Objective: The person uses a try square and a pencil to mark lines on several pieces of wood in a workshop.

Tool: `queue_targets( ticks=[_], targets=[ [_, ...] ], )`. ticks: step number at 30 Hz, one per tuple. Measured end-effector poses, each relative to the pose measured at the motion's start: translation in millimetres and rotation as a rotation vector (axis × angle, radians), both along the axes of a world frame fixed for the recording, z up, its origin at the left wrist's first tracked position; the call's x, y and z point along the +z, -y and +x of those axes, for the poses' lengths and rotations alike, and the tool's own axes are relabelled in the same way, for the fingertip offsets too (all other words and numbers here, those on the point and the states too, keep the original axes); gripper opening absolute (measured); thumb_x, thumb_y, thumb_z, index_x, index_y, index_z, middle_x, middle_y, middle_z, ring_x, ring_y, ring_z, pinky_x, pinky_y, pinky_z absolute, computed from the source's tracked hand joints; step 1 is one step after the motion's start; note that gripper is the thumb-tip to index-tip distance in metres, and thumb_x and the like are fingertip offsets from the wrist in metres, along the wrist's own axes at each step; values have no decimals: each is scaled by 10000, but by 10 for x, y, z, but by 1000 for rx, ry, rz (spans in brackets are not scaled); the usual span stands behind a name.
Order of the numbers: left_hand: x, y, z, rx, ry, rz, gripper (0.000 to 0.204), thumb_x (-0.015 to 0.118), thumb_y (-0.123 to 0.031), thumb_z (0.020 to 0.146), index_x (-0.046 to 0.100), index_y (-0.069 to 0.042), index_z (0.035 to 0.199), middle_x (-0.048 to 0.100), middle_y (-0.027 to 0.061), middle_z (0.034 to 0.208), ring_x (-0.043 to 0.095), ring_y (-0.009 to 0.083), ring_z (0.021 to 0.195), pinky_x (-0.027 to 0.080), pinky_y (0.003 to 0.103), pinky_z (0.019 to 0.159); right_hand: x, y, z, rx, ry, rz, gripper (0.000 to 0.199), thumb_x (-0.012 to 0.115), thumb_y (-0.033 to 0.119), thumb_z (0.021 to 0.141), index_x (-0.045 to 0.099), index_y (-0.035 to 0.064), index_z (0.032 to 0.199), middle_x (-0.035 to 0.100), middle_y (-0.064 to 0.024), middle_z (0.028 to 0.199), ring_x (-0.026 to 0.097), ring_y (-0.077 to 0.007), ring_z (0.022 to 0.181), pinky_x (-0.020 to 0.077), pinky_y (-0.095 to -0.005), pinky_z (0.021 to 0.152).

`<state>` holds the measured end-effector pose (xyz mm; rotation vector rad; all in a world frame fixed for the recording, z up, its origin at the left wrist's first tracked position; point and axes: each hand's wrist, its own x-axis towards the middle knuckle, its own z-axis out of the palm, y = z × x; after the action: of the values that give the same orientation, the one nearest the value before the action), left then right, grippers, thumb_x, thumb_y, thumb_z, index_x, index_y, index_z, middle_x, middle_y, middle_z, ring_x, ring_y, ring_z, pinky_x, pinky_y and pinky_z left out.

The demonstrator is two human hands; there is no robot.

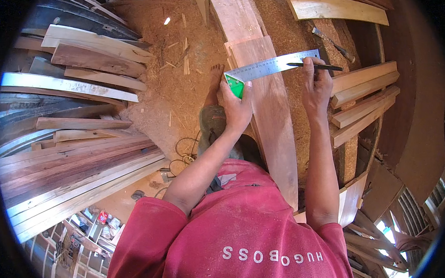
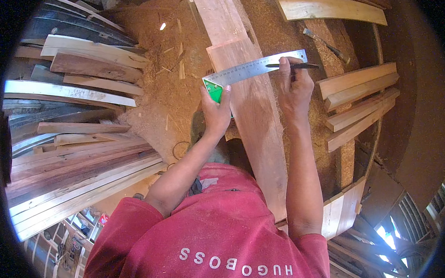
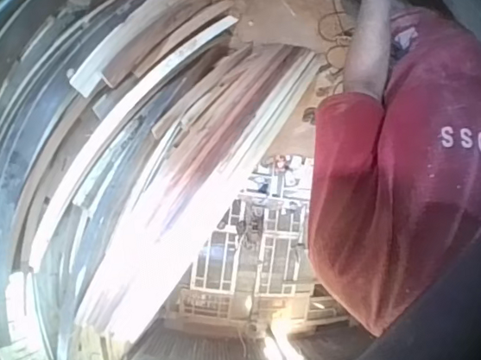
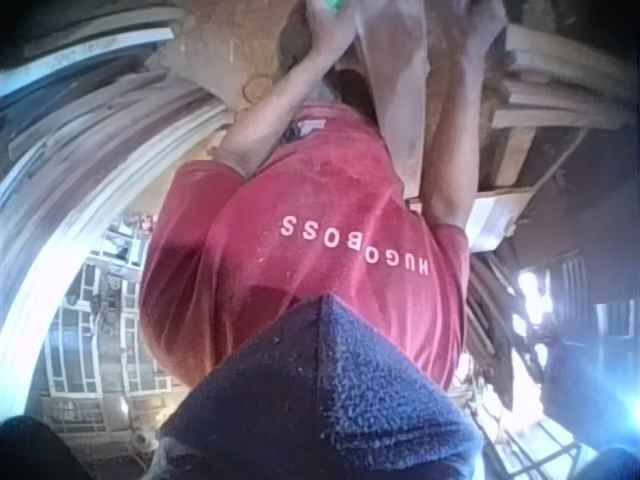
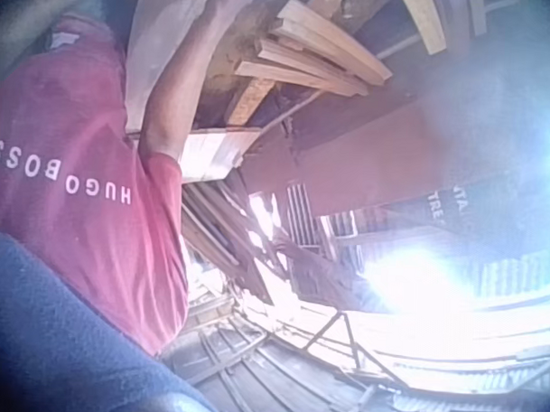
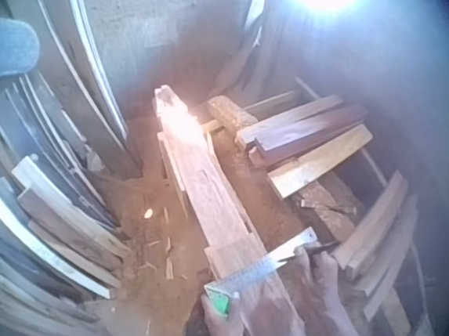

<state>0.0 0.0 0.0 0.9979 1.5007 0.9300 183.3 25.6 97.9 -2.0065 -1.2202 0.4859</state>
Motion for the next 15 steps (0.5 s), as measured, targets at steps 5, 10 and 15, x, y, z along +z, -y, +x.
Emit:
queue_targets(
  ticks=[5,10,15],
  targets=[
    [47,-3,17,7,54,-30,469,687,-261,997,464,26,1294,653,160,1117,636,228,1006,509,390,891,-26,2,-8,28,17,40,289,604,294,1076,697,20,1084,614,-2,836,517,-98,777,438,-278,687],
    [31,-12,18,19,44,21,453,690,-242,994,470,26,1286,656,156,1109,638,225,1005,512,387,891,16,-58,-137,31,-34,12,252,630,259,1060,695,15,1057,634,-52,771,545,-110,707,464,-298,646],
    [41,-7,10,-7,56,-16,511,681,-270,1002,433,43,1320,640,195,1129,637,275,1042,505,408,915,-80,-161,-273,101,-62,31,246,653,238,1041,698,-4,1043,673,-103,770,601,-157,675,496,-328,642]
  ],
)
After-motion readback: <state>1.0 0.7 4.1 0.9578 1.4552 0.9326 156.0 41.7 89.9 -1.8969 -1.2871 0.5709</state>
